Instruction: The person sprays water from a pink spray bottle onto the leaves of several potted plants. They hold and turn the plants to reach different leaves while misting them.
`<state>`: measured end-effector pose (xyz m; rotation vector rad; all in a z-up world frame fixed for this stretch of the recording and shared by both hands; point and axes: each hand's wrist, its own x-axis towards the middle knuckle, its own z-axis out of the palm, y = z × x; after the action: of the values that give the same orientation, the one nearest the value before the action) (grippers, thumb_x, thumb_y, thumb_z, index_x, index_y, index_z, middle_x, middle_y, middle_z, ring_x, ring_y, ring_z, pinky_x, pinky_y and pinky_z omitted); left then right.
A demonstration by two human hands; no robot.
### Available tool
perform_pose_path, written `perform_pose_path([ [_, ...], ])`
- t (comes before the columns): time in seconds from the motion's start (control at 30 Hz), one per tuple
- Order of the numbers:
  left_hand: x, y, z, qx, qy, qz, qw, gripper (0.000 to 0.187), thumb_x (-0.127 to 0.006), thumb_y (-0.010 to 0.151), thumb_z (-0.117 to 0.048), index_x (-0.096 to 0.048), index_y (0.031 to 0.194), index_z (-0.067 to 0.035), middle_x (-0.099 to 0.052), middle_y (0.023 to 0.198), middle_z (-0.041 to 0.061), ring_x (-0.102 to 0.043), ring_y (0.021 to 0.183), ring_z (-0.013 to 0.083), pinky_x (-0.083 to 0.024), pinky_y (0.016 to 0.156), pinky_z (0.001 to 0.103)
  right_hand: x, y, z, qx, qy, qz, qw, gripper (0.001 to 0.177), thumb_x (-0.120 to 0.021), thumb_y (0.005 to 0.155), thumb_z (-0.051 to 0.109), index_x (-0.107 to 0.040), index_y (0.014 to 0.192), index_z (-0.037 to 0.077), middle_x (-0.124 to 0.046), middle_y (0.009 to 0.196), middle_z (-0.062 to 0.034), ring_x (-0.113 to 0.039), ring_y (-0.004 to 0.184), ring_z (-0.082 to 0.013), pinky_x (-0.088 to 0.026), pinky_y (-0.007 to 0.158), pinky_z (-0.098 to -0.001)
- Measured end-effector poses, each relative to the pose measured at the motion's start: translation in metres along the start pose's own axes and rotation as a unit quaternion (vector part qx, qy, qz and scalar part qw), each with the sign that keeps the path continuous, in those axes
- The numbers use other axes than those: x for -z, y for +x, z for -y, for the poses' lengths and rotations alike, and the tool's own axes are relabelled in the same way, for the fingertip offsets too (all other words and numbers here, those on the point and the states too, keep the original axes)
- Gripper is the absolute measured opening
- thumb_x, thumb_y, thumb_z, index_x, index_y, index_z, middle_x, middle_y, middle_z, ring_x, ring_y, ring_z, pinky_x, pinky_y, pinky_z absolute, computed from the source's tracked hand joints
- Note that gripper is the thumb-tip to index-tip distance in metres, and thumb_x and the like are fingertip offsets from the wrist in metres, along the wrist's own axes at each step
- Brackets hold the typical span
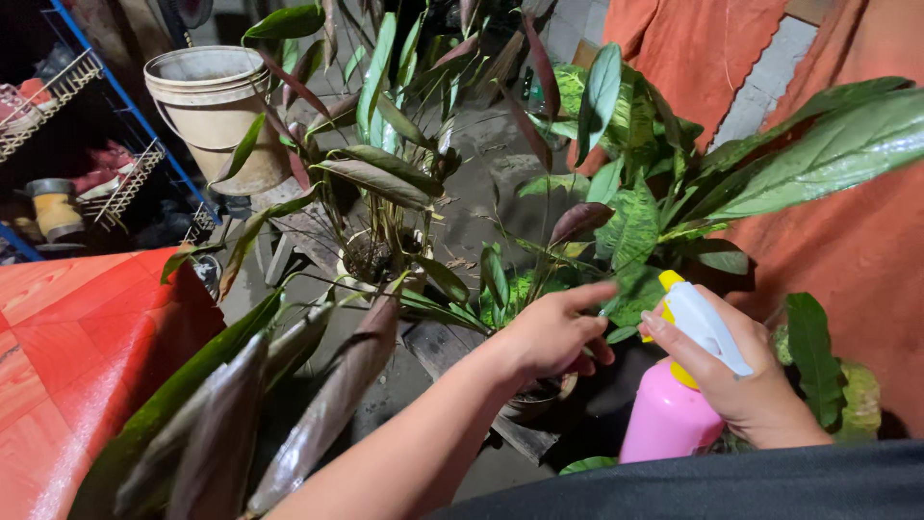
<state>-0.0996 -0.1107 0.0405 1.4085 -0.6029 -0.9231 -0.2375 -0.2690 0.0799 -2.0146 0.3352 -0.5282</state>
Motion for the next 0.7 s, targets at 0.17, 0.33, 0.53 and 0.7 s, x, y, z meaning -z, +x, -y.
perform_pose_path([
  [0.17, -0.001, 0.032, -0.02, 0.026, -0.012, -0.08, 0.996, 0.096, -0.056, 0.098, -0.01, 0.009, 0.161, -0.042, -0.069, 0.079, 0.015, -0.061, 0.055, 0.0189, -0.048, 0.046, 0.032, 0.008, -0.008, -0.005, -0.046, -0.017, -0.031, 0.998, 0.02, -0.075, 0.086, 0.023, -0.072, 0.092, 0.005, -0.066, 0.072, -0.0034, -0.055, 0.063, -0.0098, -0.044, 0.058, -0.0282],
  [0.33, 0.035, 0.028, -0.022, 0.052, -0.095, -0.193, 0.975, 0.107, -0.059, 0.099, -0.015, 0.025, 0.156, -0.047, -0.066, 0.086, 0.01, -0.06, 0.056, 0.0188, -0.047, 0.046, 0.034, 0.012, -0.014, -0.039, -0.093, -0.023, -0.025, 0.995, 0.028, -0.077, 0.081, 0.027, -0.071, 0.1, 0.007, -0.067, 0.076, -0.0037, -0.059, 0.066, -0.0112, -0.047, 0.058, -0.0304],
  [0.53, 0.061, 0.003, -0.005, 0.095, -0.119, -0.255, 0.955, 0.109, -0.061, 0.097, -0.021, 0.027, 0.155, -0.045, -0.07, 0.095, 0.009, -0.066, 0.062, 0.0214, -0.052, 0.052, 0.037, -0.004, -0.033, -0.1, -0.116, -0.104, 0.031, 0.987, 0.042, -0.081, 0.083, 0.036, -0.069, 0.112, 0.01, -0.07, 0.086, -0.0062, -0.068, 0.074, -0.0175, -0.054, 0.069, -0.0326],
  [0.7, 0.067, -0.02, 0.008, 0.118, -0.136, -0.277, 0.944, 0.11, -0.063, 0.095, -0.022, 0.027, 0.155, -0.044, -0.071, 0.095, 0.01, -0.067, 0.064, 0.0218, -0.055, 0.055, 0.037, -0.021, -0.037, -0.133, -0.18, -0.076, 0.062, 0.979, 0.039, -0.081, 0.082, 0.036, -0.068, 0.105, 0.006, -0.069, 0.085, -0.0077, -0.069, 0.07, -0.0199, -0.059, 0.063, -0.0398],
])
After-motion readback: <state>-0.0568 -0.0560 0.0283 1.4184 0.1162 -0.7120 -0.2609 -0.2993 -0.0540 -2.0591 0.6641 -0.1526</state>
